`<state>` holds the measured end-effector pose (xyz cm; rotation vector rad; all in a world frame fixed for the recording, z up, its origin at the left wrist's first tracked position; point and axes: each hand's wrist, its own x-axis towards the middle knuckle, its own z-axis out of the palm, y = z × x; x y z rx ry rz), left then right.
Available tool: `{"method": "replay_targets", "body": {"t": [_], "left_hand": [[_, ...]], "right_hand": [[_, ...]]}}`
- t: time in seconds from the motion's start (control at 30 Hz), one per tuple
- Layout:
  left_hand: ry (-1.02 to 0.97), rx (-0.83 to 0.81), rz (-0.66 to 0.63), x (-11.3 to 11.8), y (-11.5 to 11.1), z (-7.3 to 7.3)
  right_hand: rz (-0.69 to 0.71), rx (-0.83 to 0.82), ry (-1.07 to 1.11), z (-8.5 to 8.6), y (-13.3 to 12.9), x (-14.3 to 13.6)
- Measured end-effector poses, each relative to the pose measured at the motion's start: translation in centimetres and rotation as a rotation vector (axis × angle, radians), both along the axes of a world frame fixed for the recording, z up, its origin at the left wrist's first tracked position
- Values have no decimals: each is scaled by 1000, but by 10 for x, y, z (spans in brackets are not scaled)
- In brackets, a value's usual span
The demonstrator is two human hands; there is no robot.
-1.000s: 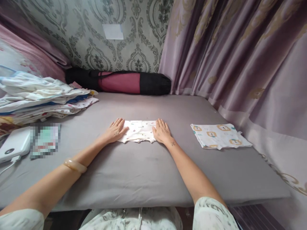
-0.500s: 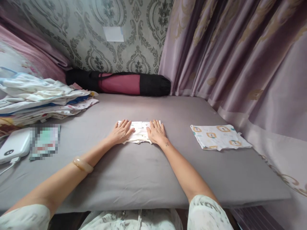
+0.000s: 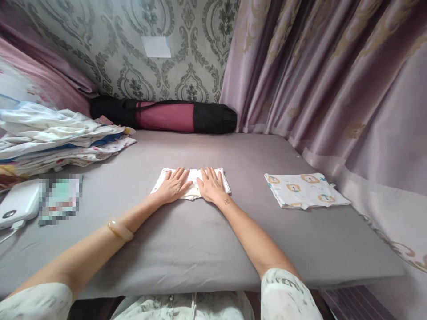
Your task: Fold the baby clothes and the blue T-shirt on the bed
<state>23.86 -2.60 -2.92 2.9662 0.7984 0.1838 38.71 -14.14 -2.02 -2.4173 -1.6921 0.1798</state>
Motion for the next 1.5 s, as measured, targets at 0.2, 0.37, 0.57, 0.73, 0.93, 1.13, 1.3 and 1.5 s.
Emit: {"method": "replay_targets", "body": {"t": [0.2, 0.37, 0.57, 0.73, 0.93, 1.13, 1.3, 1.5], "left_hand": [[3, 12, 3, -1, -1, 1], [-37, 11, -42, 5, -6, 3], [25, -93, -109, 6, -2, 2], [-46, -110, -14, 2, 5, 9], [-104, -151, 120, -19, 18, 13], [-190, -162, 176, -42, 33, 6], [-223, -144, 200, -53, 39, 2], [-178, -136, 241, -64, 47, 1]], "right_hand": [[6, 2, 34, 1, 2, 0], [48, 18, 36, 7, 4, -7], [56, -22, 42, 5, 8, -10], [92, 46, 42, 8, 17, -16], [85, 16, 50, 6, 25, -26], [116, 4, 24, 9, 34, -38], [109, 56, 3, 8, 42, -48], [124, 13, 16, 8, 53, -62]]}}
